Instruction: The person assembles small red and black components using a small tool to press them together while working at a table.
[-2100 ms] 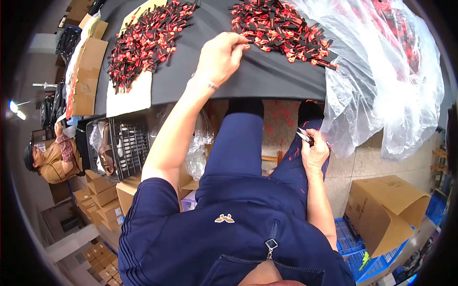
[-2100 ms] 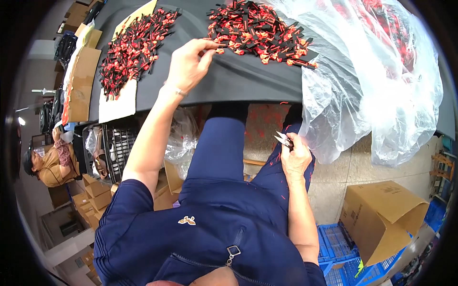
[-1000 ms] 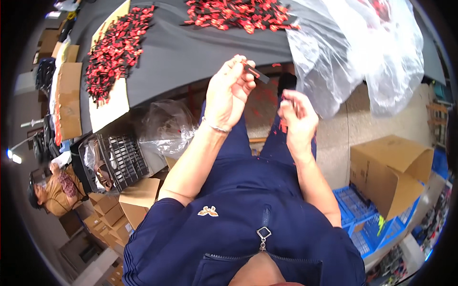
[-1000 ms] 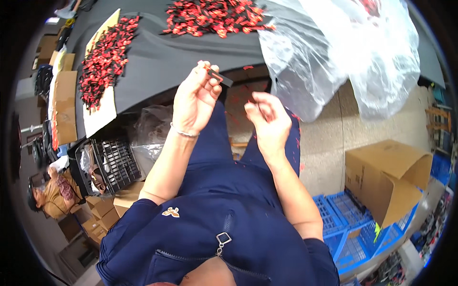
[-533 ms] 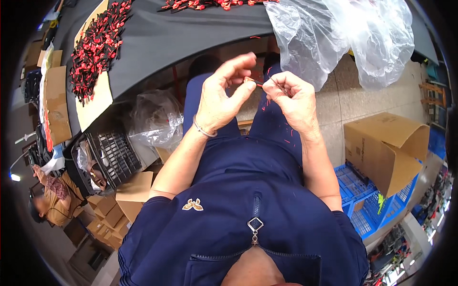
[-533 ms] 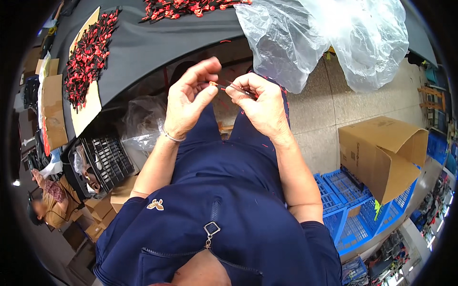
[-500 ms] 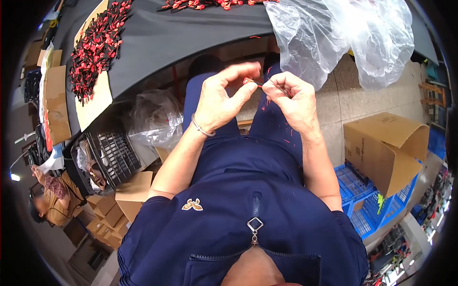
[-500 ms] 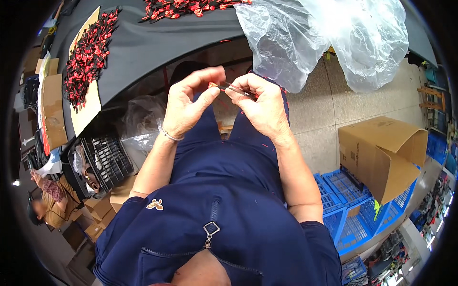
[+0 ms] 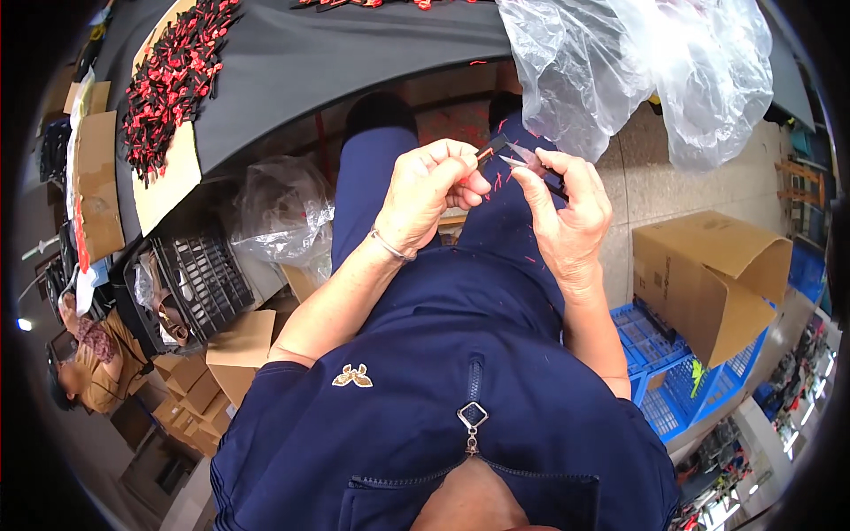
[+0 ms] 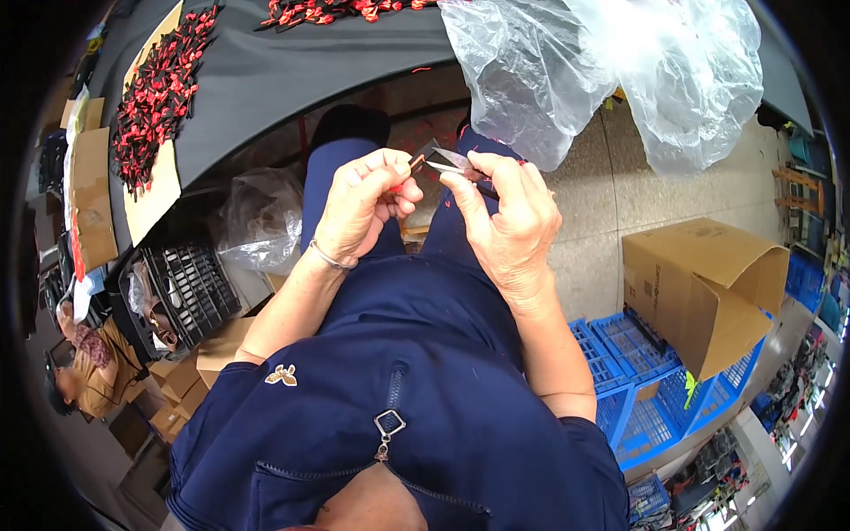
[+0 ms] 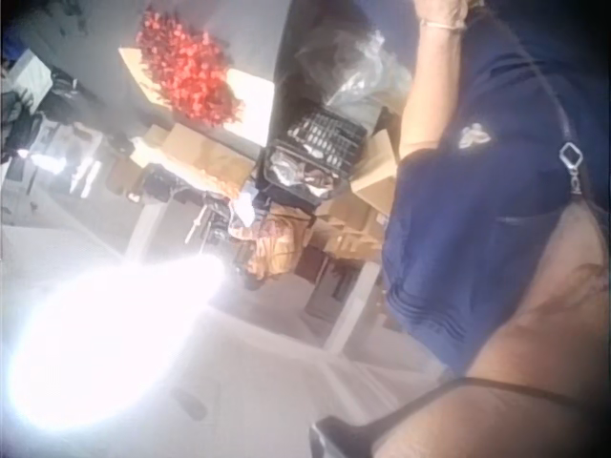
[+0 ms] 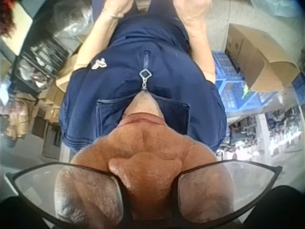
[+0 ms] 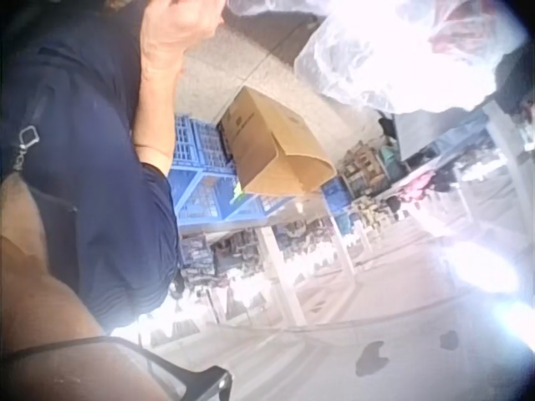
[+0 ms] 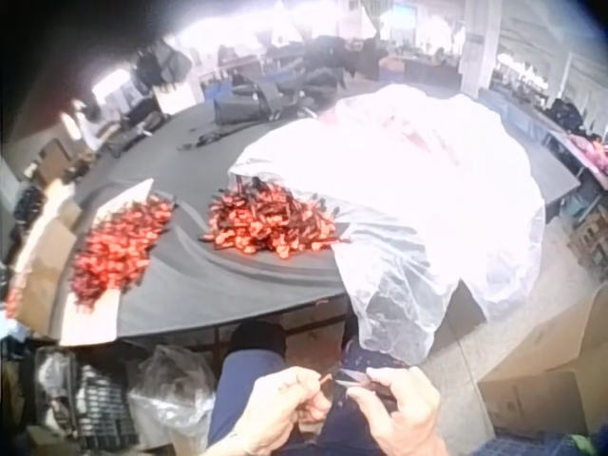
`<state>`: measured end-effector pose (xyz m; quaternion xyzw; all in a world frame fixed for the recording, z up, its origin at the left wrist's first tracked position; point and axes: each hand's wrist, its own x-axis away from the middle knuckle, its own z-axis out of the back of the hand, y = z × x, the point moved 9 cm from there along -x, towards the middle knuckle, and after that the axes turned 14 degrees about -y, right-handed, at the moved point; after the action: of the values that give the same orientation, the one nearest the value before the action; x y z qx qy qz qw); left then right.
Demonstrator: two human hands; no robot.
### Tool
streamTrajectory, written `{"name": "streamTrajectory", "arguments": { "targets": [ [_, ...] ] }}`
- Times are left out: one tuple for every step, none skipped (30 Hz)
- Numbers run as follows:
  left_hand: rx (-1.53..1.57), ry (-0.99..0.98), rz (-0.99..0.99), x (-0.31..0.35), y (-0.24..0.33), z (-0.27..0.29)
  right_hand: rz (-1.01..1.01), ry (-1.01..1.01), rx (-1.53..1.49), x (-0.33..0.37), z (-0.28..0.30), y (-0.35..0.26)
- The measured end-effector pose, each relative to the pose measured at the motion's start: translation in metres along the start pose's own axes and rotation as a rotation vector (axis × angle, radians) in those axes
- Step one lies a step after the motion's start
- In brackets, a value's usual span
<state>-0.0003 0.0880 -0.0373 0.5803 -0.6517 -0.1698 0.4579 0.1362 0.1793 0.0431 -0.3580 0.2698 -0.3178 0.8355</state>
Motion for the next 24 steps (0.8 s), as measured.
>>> {"name": "streamTrajectory", "arguments": {
  "targets": [
    [-0.007, -0.002, -0.004, -0.001, 0.001, -0.001, 0.074, 0.007, 0.132, 0.000, 0.001, -0.010],
    [-0.014, -0.005, -0.008, -0.001, 0.003, -0.002, 0.116, 0.036, 0.173, 0.001, 0.002, -0.010],
    [-0.013, -0.005, -0.006, -0.001, 0.004, -0.004, 0.114, 0.036, 0.173, 0.001, 0.003, -0.009],
    [-0.030, -0.006, -0.010, -0.001, 0.005, -0.006, 0.112, 0.037, 0.202, 0.001, 0.003, -0.009],
    [-0.048, -0.007, -0.015, -0.001, 0.007, -0.007, 0.110, 0.038, 0.230, 0.001, 0.003, -0.009],
    [-0.048, -0.007, -0.012, -0.001, 0.006, -0.006, 0.108, 0.038, 0.229, 0.001, 0.003, -0.009],
    [-0.080, -0.018, -0.025, -0.002, 0.007, -0.007, 0.119, 0.038, 0.255, 0.001, 0.003, -0.010],
    [-0.111, -0.029, -0.037, -0.002, 0.009, -0.008, 0.130, 0.037, 0.280, 0.001, 0.002, -0.011],
    [-0.111, -0.029, -0.034, -0.002, 0.009, -0.008, 0.128, 0.036, 0.280, 0.002, 0.002, -0.010],
    [-0.126, -0.027, -0.040, -0.002, 0.011, -0.009, 0.132, 0.042, 0.282, 0.002, 0.002, -0.010],
    [-0.140, -0.025, -0.045, -0.002, 0.012, -0.009, 0.136, 0.048, 0.285, 0.002, 0.002, -0.009],
    [-0.140, -0.024, -0.043, -0.002, 0.012, -0.009, 0.135, 0.047, 0.284, 0.003, 0.002, -0.009],
    [-0.143, -0.024, -0.046, -0.002, 0.012, -0.008, 0.132, 0.038, 0.298, 0.002, 0.002, -0.010],
    [-0.147, -0.024, -0.048, -0.002, 0.012, -0.008, 0.130, 0.030, 0.312, 0.002, 0.002, -0.010],
    [-0.146, -0.022, -0.047, -0.002, 0.012, -0.007, 0.130, 0.028, 0.310, 0.001, 0.002, -0.010],
    [-0.148, -0.021, -0.050, -0.002, 0.012, -0.007, 0.138, 0.025, 0.313, 0.001, 0.001, -0.010],
    [-0.149, -0.020, -0.054, -0.002, 0.012, -0.007, 0.146, 0.023, 0.316, 0.001, 0.001, -0.011],
    [-0.148, -0.019, -0.052, -0.002, 0.012, -0.006, 0.144, 0.021, 0.316, 0.001, 0.000, -0.011],
    [-0.147, -0.019, -0.048, -0.003, 0.011, -0.006, 0.150, 0.014, 0.305, 0.001, -0.001, -0.011],
    [-0.146, -0.019, -0.043, -0.003, 0.011, -0.007, 0.156, 0.007, 0.293, 0.001, -0.002, -0.011],
    [-0.145, -0.016, -0.042, -0.003, 0.011, -0.006, 0.155, 0.005, 0.291, 0.001, -0.003, -0.010],
    [-0.150, -0.017, -0.033, -0.004, 0.010, -0.006, 0.141, 0.006, 0.253, 0.001, -0.003, -0.007],
    [-0.156, -0.018, -0.023, -0.004, 0.010, -0.006, 0.126, 0.007, 0.216, 0.000, -0.003, -0.004],
    [-0.156, -0.017, -0.021, -0.004, 0.010, -0.006, 0.124, 0.006, 0.214, 0.000, -0.003, -0.004]
  ]
}}
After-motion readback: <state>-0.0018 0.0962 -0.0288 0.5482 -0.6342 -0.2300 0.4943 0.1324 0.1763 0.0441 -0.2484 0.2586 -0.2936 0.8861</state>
